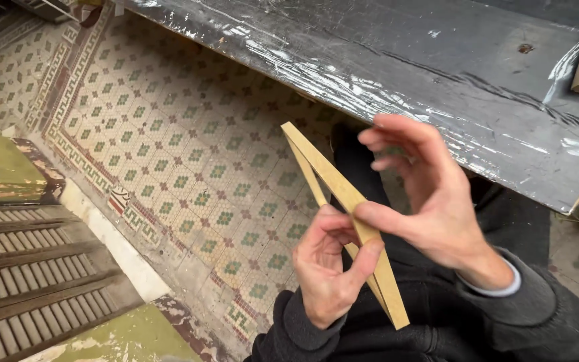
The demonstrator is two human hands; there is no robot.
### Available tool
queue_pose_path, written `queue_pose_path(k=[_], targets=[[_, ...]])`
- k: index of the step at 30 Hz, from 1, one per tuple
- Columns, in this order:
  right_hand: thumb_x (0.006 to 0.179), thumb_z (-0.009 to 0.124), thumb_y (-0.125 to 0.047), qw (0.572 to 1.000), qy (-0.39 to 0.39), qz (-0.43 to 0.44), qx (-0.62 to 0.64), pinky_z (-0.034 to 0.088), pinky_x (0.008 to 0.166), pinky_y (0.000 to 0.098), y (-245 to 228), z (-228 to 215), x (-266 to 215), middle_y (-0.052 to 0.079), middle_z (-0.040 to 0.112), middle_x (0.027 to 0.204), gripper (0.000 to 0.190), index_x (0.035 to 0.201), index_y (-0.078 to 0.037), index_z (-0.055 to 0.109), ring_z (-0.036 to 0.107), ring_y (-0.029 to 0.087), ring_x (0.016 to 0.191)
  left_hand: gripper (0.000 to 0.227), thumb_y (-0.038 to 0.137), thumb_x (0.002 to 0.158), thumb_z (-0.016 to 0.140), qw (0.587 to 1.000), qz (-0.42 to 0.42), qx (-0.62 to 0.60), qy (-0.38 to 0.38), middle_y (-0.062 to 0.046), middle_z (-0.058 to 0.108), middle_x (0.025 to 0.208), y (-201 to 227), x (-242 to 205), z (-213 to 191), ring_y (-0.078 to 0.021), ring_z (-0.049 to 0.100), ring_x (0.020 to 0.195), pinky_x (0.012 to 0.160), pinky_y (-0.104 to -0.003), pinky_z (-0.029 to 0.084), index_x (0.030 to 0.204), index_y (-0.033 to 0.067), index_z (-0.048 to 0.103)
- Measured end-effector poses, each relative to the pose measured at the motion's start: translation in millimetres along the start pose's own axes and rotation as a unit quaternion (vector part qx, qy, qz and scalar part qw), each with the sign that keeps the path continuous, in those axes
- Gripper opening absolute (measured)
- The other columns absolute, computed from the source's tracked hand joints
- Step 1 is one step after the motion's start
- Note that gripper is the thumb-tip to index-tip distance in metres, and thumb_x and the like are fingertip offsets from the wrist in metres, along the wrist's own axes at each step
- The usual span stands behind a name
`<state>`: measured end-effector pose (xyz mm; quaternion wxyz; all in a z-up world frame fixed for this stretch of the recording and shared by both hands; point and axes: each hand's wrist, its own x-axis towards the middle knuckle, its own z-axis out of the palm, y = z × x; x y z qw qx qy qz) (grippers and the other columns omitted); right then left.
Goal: Applying glue to the edges of wooden frame components and joining them together to assemble frames.
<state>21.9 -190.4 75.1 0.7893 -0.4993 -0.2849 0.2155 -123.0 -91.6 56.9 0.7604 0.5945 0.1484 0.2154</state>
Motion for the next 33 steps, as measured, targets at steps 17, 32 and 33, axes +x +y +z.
queue_pose_path(k=[17, 32, 33], targets=[[0.103, 0.059, -0.021, 0.958, -0.013, 0.135, 0.254, 0.048, 0.100, 0.0380, 32, -29, -12, 0.015, 0.059, 0.130, 0.055, 0.152, 0.002, 0.048, 0.058, 0.021, 0.116, 0.044, 0.008, 0.098, 0.070, 0.993, 0.068, -0.077, 0.053, -0.013, 0.067, 0.108, 31, 4, -68, -0.0226, 0.065, 0.104, 0.098, -0.037, 0.054, 0.137, -0.0076, 0.056], [0.123, 0.048, -0.049, 0.963, -0.062, 0.145, 0.220, 0.048, 0.098, 0.0393, 60, -74, 11, 0.015, 0.067, 0.107, 0.055, 0.135, 0.004, 0.057, 0.058, 0.022, 0.094, 0.052, 0.024, 0.110, 0.044, 0.986, 0.053, -0.105, 0.122, -0.017, 0.065, 0.110, -5, 83, -130, -0.0185, 0.066, 0.085, 0.073, -0.034, 0.059, 0.152, -0.0053, 0.038], [0.123, 0.046, -0.050, 0.963, -0.072, 0.145, 0.217, 0.048, 0.096, 0.0386, 61, -73, 13, 0.016, 0.067, 0.105, 0.056, 0.135, 0.003, 0.058, 0.059, 0.023, 0.094, 0.051, 0.020, 0.108, 0.047, 0.989, 0.060, -0.069, 0.118, -0.017, 0.065, 0.112, -2, 76, -125, -0.0184, 0.066, 0.088, 0.076, -0.035, 0.059, 0.152, -0.0059, 0.038]])
